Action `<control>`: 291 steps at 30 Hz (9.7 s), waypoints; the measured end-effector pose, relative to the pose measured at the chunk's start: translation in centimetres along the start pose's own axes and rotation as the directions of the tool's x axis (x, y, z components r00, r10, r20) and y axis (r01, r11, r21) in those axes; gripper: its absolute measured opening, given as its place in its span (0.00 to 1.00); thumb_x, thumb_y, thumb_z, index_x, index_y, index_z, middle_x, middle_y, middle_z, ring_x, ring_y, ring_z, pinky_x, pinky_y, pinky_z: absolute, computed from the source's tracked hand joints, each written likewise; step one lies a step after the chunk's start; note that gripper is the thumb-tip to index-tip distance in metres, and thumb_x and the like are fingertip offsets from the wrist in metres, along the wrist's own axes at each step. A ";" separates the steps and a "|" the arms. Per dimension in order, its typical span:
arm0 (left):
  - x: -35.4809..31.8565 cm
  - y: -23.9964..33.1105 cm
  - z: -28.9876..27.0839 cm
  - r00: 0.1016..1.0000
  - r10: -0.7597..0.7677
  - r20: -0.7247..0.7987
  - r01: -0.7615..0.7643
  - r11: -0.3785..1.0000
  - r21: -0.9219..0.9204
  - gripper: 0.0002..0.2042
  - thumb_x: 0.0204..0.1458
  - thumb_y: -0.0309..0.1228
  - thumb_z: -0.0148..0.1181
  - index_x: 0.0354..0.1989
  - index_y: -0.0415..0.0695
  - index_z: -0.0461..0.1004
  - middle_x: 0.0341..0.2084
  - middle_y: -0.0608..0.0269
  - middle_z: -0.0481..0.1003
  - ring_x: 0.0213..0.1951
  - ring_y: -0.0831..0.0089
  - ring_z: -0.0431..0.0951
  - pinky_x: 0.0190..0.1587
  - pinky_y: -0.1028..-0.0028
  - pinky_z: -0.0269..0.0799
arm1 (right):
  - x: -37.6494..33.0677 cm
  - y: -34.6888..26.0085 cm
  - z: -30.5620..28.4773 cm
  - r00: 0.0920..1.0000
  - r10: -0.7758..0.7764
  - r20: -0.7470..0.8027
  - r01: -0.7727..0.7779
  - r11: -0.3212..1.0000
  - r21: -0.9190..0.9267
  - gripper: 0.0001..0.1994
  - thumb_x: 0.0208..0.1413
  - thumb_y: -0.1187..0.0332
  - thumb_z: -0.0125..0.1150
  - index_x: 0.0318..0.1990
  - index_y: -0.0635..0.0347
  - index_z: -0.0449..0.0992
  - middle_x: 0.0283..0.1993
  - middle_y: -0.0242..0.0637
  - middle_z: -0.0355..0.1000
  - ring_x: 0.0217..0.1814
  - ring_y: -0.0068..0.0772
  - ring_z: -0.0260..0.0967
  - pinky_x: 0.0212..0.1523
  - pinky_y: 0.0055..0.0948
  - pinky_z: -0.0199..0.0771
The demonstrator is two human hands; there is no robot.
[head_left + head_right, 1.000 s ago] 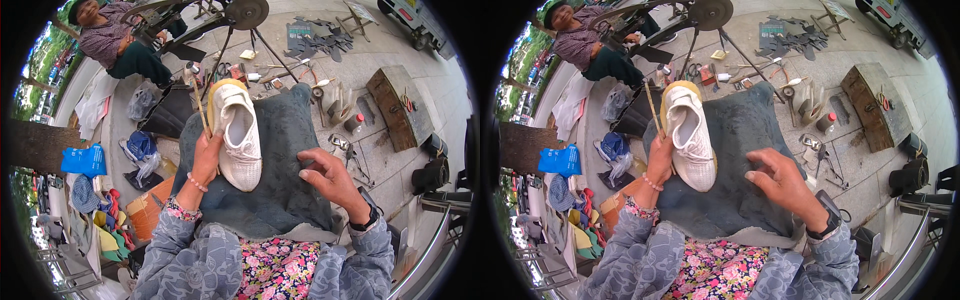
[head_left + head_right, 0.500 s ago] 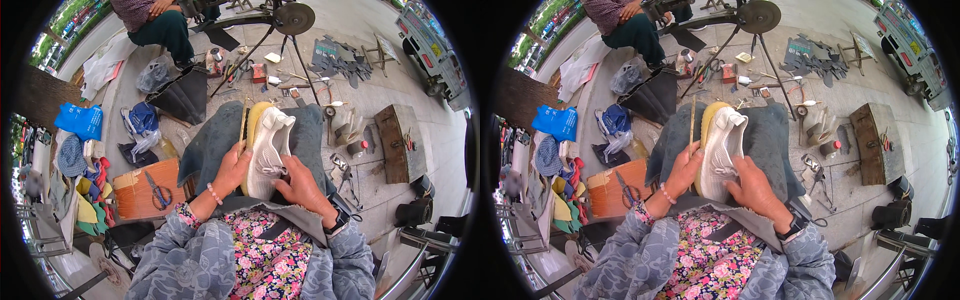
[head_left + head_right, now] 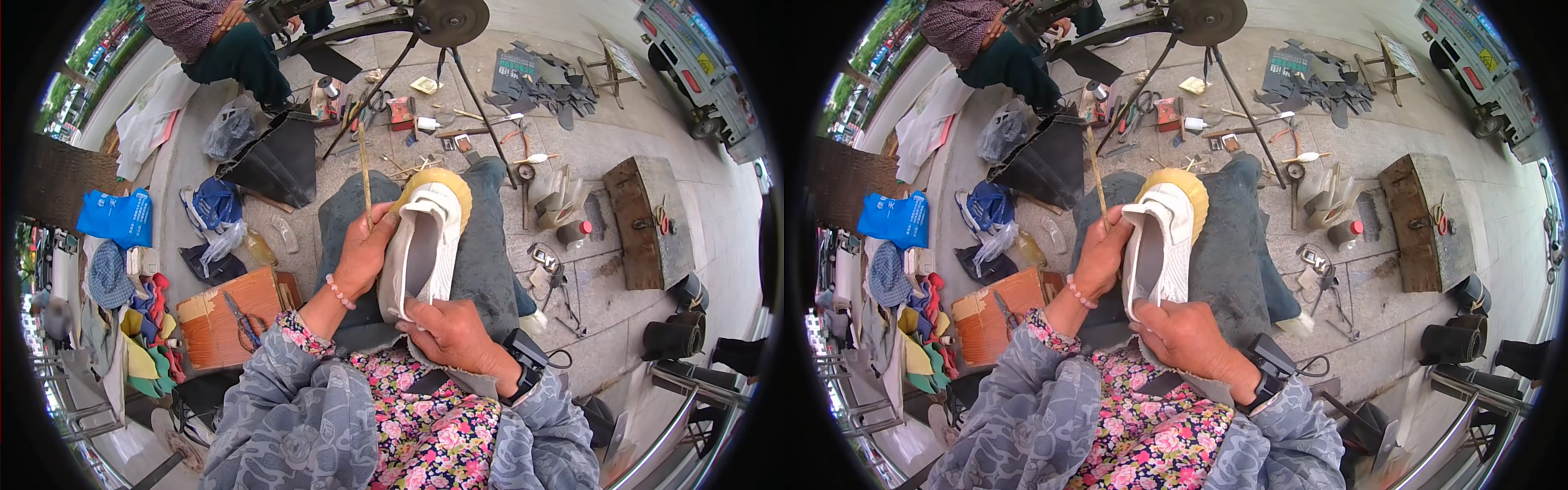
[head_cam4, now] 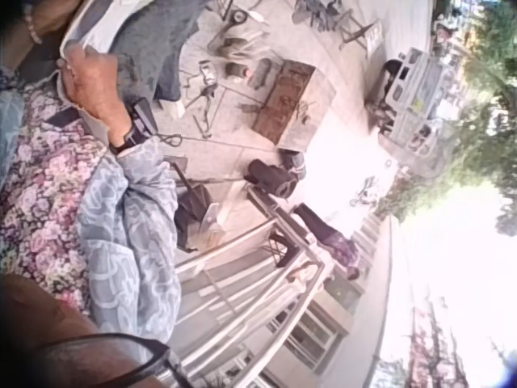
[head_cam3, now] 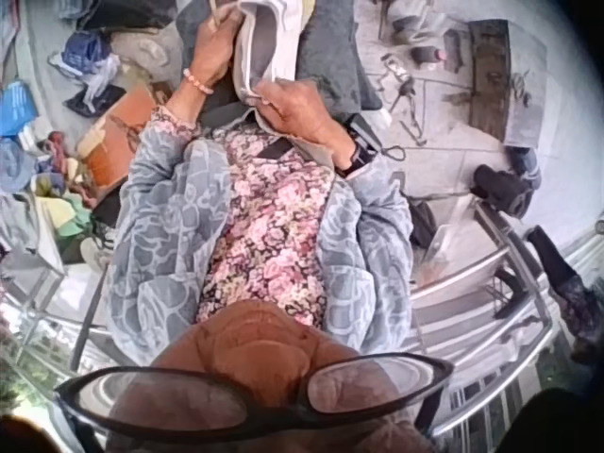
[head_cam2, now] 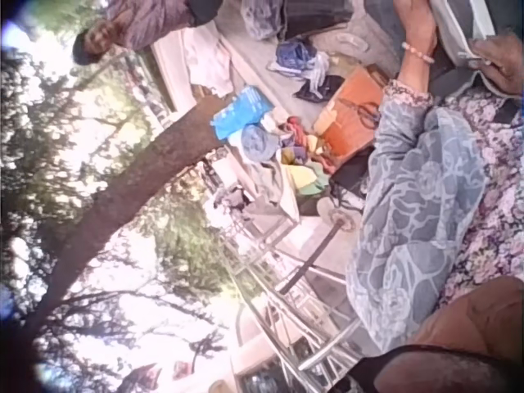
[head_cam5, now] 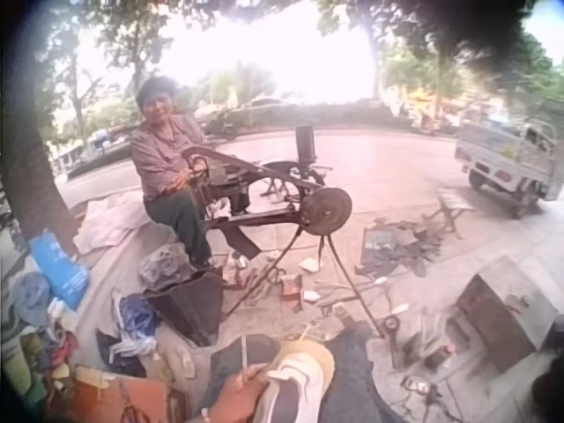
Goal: Applying glue and finishing the sole attachment of a white sneaker.
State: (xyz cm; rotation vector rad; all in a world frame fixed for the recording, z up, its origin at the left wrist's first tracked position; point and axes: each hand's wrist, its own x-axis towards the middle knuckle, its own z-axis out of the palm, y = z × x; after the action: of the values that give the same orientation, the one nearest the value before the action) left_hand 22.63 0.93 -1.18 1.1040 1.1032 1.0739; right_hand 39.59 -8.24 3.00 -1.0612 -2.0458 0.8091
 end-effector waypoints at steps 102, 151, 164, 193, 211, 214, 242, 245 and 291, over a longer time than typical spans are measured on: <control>2.0 -1.1 -7.2 0.945 -0.327 -0.025 0.323 0.942 -0.093 0.18 0.63 0.35 0.45 0.58 0.38 0.65 0.52 0.58 0.70 0.52 0.67 0.72 0.54 0.70 0.67 | -25.2 32.9 2.5 -0.312 0.950 0.011 0.333 0.099 0.938 0.18 0.51 0.68 0.66 0.48 0.53 0.67 0.22 0.26 0.62 0.16 0.21 0.58 0.16 0.24 0.67; 8.4 6.6 -4.4 0.944 -0.132 -0.303 0.088 0.984 -0.155 0.13 0.60 0.29 0.46 0.51 0.38 0.66 0.23 0.67 0.67 0.17 0.84 0.59 0.17 0.81 0.56 | -24.3 28.4 5.6 0.440 0.692 -0.572 -0.863 0.503 -0.056 0.15 0.31 0.69 0.71 0.28 0.64 0.73 0.30 0.46 0.71 0.35 0.46 0.69 0.36 0.36 0.68; 21.3 11.8 -6.4 0.927 -0.185 -0.328 0.138 0.977 -0.163 0.04 0.60 0.33 0.48 0.39 0.48 0.67 0.16 0.66 0.64 0.10 0.85 0.53 0.11 0.79 0.44 | -26.2 30.7 6.3 0.452 0.791 -0.412 -0.873 0.488 -0.022 0.13 0.36 0.64 0.67 0.19 0.67 0.74 0.17 0.46 0.71 0.21 0.40 0.70 0.26 0.36 0.66; -3.5 8.4 7.1 0.943 0.051 0.328 -0.031 0.997 -0.066 0.44 0.34 0.38 0.78 0.58 0.33 0.59 0.52 0.52 0.67 0.43 0.73 0.75 0.45 0.75 0.74 | -0.6 2.8 -11.2 0.908 0.118 -0.402 0.070 0.903 0.423 0.12 0.50 0.65 0.67 0.28 0.64 0.72 0.38 0.40 0.74 0.40 0.30 0.70 0.41 0.28 0.68; -2.0 5.6 5.9 0.972 0.186 0.143 -0.163 0.974 -0.154 0.35 0.45 0.34 0.66 0.61 0.40 0.55 0.43 0.58 0.70 0.35 0.76 0.73 0.30 0.83 0.69 | -6.6 8.7 -6.5 0.946 0.273 -0.175 0.084 0.318 0.945 0.49 0.46 0.40 0.64 0.67 0.61 0.49 0.66 0.39 0.55 0.69 0.31 0.50 0.67 0.30 0.48; -1.2 5.2 5.0 0.970 0.181 0.163 -0.117 0.933 -0.341 0.25 0.55 0.28 0.58 0.59 0.41 0.57 0.34 0.67 0.70 0.19 0.87 0.59 0.20 0.83 0.57 | -6.0 7.8 -6.4 0.929 0.353 -0.110 -0.006 0.312 0.950 0.58 0.36 0.44 0.75 0.69 0.60 0.44 0.68 0.39 0.51 0.70 0.32 0.47 0.68 0.32 0.47; -3.2 9.9 -1.2 0.808 0.431 0.402 -0.582 0.480 0.656 0.13 0.49 0.19 0.57 0.45 0.38 0.75 0.25 0.53 0.72 0.25 0.57 0.73 0.27 0.67 0.67 | -9.2 14.2 -10.3 0.628 0.707 -0.325 0.150 0.299 0.942 0.37 0.47 0.55 0.69 0.62 0.58 0.59 0.58 0.37 0.66 0.59 0.41 0.64 0.58 0.44 0.66; -4.9 9.1 -2.3 0.864 0.311 0.395 -0.502 0.501 0.705 0.12 0.49 0.20 0.57 0.44 0.36 0.74 0.25 0.52 0.72 0.26 0.57 0.73 0.29 0.68 0.68 | -9.6 13.8 -9.5 0.647 0.694 -0.315 0.144 0.295 0.945 0.37 0.48 0.55 0.68 0.63 0.58 0.57 0.61 0.39 0.63 0.62 0.41 0.62 0.61 0.44 0.64; -15.0 4.8 -7.5 0.831 0.526 -0.180 -0.226 0.615 0.755 0.06 0.49 0.29 0.55 0.28 0.41 0.66 0.24 0.57 0.67 0.26 0.57 0.73 0.26 0.61 0.68 | 6.2 10.5 -8.8 0.800 0.596 -0.068 -0.133 0.287 0.949 0.44 0.36 0.51 0.70 0.62 0.61 0.61 0.65 0.52 0.58 0.67 0.60 0.50 0.60 0.63 0.55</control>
State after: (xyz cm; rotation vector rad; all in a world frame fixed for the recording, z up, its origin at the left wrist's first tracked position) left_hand 12.91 -12.33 4.48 1.8764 1.7448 1.2730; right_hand 48.45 3.87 1.69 -0.8853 -0.6297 1.5581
